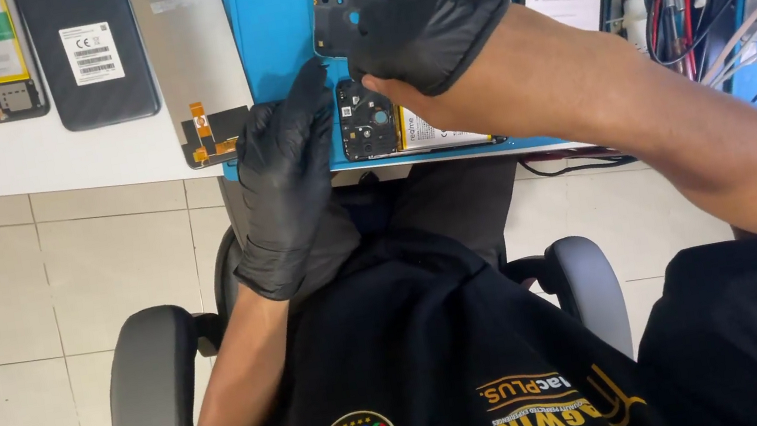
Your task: The person is unscrewing the internal frame of a mobile phone and prying it open to access internal components.
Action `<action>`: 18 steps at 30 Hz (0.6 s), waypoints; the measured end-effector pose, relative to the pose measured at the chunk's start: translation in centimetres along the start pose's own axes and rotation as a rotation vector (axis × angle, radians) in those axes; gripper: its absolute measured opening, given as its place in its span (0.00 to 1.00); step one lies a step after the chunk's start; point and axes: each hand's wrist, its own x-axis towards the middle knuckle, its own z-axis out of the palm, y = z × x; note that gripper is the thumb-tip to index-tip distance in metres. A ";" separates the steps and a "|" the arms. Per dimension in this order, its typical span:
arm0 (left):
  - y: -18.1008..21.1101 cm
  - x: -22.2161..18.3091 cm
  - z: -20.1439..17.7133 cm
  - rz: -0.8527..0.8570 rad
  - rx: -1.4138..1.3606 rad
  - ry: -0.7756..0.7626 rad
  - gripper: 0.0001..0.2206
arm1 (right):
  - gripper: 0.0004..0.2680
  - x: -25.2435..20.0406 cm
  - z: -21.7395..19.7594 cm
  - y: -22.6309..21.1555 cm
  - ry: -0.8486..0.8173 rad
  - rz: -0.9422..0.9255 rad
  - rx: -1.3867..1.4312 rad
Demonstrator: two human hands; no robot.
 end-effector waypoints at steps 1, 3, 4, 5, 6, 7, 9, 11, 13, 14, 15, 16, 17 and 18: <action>0.1 0.1 -0.1 -0.001 -0.003 0.000 0.19 | 0.05 0.0 0.1 0.0 -0.003 0.001 0.000; 0.2 0.5 -0.3 0.019 -0.070 -0.015 0.20 | 0.01 0.2 0.3 0.1 0.000 0.027 -0.018; 0.1 0.4 -0.2 0.019 -0.071 -0.014 0.20 | 0.01 0.3 0.1 0.0 -0.001 0.027 -0.019; 0.0 0.4 -0.1 0.023 -0.048 -0.020 0.20 | 0.04 0.4 0.0 -0.2 -0.014 0.023 -0.054; -0.1 0.2 0.0 0.025 -0.025 -0.028 0.21 | 0.08 0.4 -0.1 -0.4 -0.027 0.021 -0.087; 0.0 0.2 -0.2 0.024 -0.027 -0.029 0.21 | 0.08 0.5 -0.1 -0.4 -0.029 0.021 -0.087; 0.3 0.5 -0.5 0.023 -0.064 -0.035 0.21 | 0.04 0.8 -0.3 -0.3 -0.007 0.041 0.064; 0.0 0.3 -0.2 0.025 -0.068 -0.025 0.22 | 0.07 0.5 0.8 0.0 0.068 0.001 0.007; -0.2 0.1 -0.1 0.029 -0.070 -0.015 0.22 | 0.11 0.6 1.1 -0.3 0.145 -0.039 -0.050; -0.2 0.0 -0.1 0.032 -0.047 -0.014 0.22 | 0.07 0.8 0.9 -0.9 0.122 -0.044 -0.109; -0.2 0.0 0.0 0.034 -0.025 -0.013 0.22 | 0.05 0.9 0.7 -1.5 0.099 -0.049 -0.167; -0.3 0.1 0.2 0.037 -0.027 -0.013 0.22 | 0.05 0.5 1.2 -1.3 0.099 -0.047 -0.169; -0.3 0.2 0.3 0.053 -0.022 0.011 0.22 | 0.17 0.0 1.8 -1.1 0.007 -0.039 -0.223; -0.3 0.2 0.4 0.066 -0.014 0.036 0.21 | 0.31 -0.4 2.4 -1.0 -0.086 -0.034 -0.274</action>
